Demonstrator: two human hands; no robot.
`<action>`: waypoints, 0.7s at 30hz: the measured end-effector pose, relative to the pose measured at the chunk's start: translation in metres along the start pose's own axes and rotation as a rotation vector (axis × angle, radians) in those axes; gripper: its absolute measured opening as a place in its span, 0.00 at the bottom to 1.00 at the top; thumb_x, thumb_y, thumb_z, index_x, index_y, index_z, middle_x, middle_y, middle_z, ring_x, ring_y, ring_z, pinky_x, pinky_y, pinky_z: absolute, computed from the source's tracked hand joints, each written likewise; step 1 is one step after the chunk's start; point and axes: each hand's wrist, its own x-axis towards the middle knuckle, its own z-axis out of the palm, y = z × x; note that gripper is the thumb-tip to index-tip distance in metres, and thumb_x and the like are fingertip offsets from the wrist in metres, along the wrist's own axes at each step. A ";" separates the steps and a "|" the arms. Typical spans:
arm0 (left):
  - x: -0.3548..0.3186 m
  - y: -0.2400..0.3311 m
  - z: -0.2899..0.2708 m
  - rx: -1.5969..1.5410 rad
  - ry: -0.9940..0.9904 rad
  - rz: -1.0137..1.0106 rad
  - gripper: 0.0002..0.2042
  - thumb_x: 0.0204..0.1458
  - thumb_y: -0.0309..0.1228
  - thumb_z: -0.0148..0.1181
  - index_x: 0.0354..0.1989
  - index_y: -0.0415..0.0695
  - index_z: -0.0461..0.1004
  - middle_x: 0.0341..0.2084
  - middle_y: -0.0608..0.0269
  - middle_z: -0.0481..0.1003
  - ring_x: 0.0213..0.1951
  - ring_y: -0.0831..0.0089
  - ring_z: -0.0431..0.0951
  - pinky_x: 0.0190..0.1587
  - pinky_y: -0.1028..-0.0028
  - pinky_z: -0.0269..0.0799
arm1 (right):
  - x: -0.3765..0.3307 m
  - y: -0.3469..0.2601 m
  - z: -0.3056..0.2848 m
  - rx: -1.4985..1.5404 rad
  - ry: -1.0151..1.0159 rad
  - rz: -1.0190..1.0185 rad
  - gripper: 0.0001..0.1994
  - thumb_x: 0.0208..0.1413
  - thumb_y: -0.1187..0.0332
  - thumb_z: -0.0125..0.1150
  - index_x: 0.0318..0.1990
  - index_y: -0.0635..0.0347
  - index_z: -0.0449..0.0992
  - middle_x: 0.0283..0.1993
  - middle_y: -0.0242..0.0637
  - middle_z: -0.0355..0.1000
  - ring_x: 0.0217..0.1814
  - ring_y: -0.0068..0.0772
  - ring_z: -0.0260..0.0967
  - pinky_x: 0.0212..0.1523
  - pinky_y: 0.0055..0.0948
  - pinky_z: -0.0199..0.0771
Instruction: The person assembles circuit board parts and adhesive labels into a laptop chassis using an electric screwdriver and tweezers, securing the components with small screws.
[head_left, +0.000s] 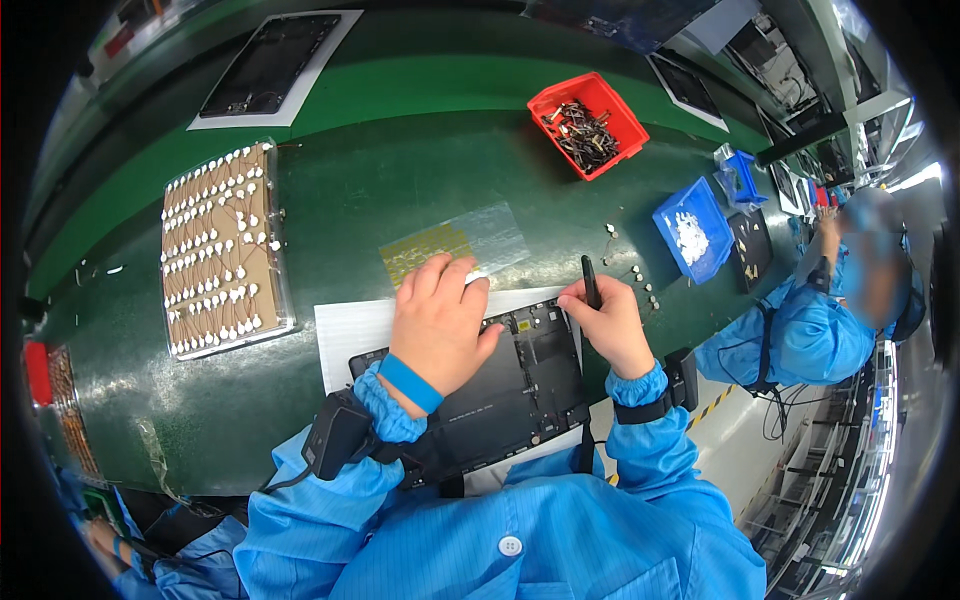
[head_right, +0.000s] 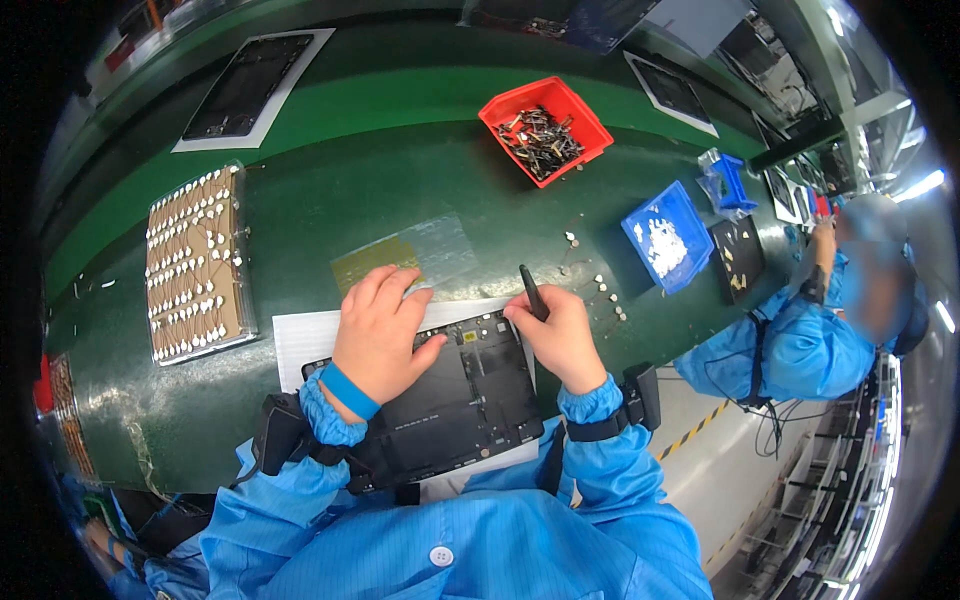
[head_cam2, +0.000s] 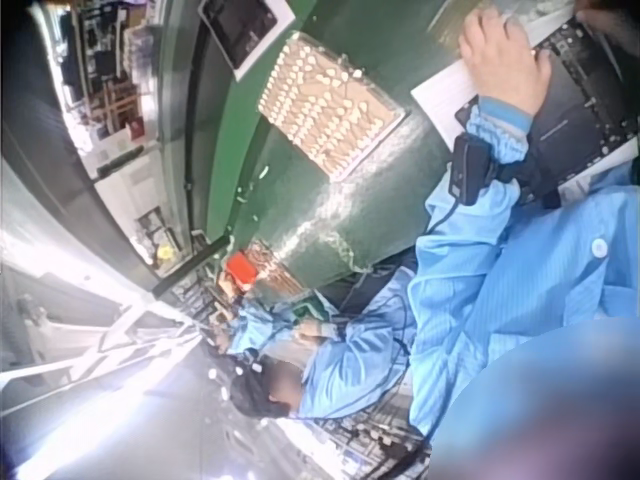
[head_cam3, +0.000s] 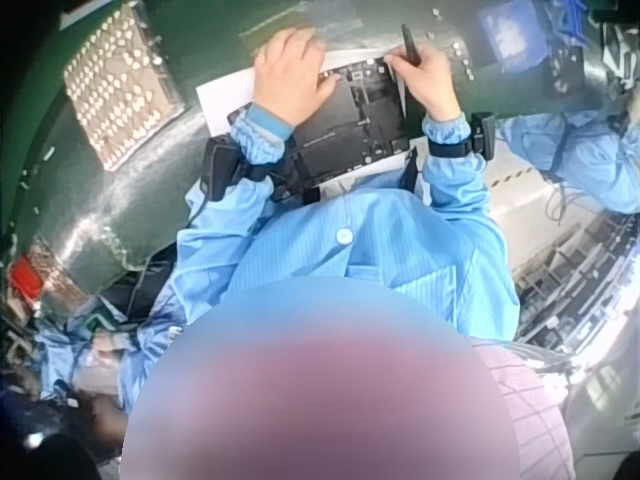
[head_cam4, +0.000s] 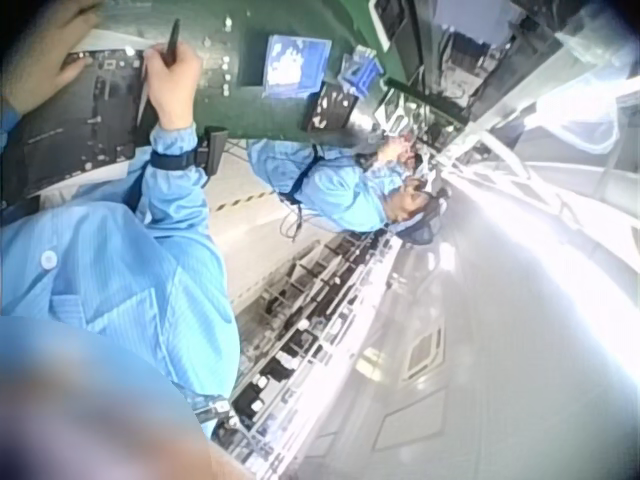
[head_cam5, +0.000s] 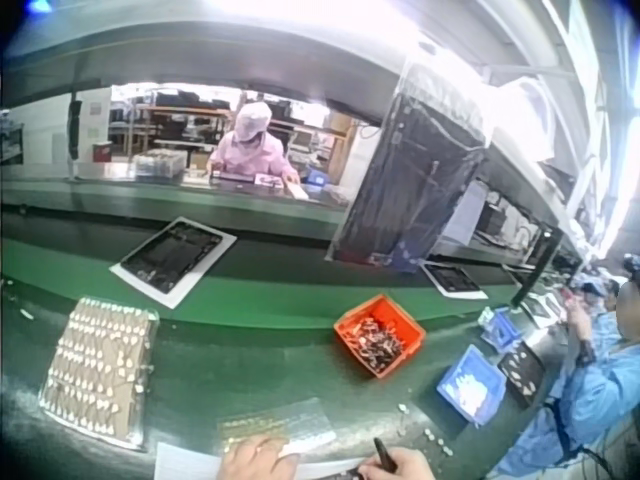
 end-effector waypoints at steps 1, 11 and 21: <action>0.000 0.000 0.000 -0.002 -0.002 0.000 0.22 0.33 0.35 0.65 0.40 0.41 0.70 0.45 0.55 0.66 0.50 0.55 0.63 0.50 0.58 0.60 | 0.000 -0.001 0.000 -0.028 0.003 0.006 0.05 0.43 0.75 0.62 0.27 0.66 0.73 0.20 0.27 0.67 0.22 0.15 0.60 0.24 0.19 0.60; 0.001 -0.001 -0.002 0.002 -0.011 -0.011 0.22 0.33 0.35 0.65 0.40 0.41 0.70 0.45 0.55 0.66 0.50 0.55 0.63 0.50 0.58 0.60 | 0.004 -0.007 0.003 -0.278 0.019 -0.110 0.06 0.47 0.73 0.59 0.27 0.65 0.70 0.18 0.30 0.67 0.20 0.21 0.62 0.24 0.24 0.62; 0.001 0.003 -0.007 -0.036 -0.072 -0.064 0.23 0.35 0.35 0.64 0.42 0.40 0.70 0.47 0.49 0.64 0.52 0.51 0.62 0.51 0.59 0.62 | 0.035 -0.033 0.035 0.547 -0.106 -0.132 0.05 0.56 0.73 0.51 0.39 0.63 0.69 0.33 0.30 0.66 0.32 0.20 0.67 0.36 0.19 0.70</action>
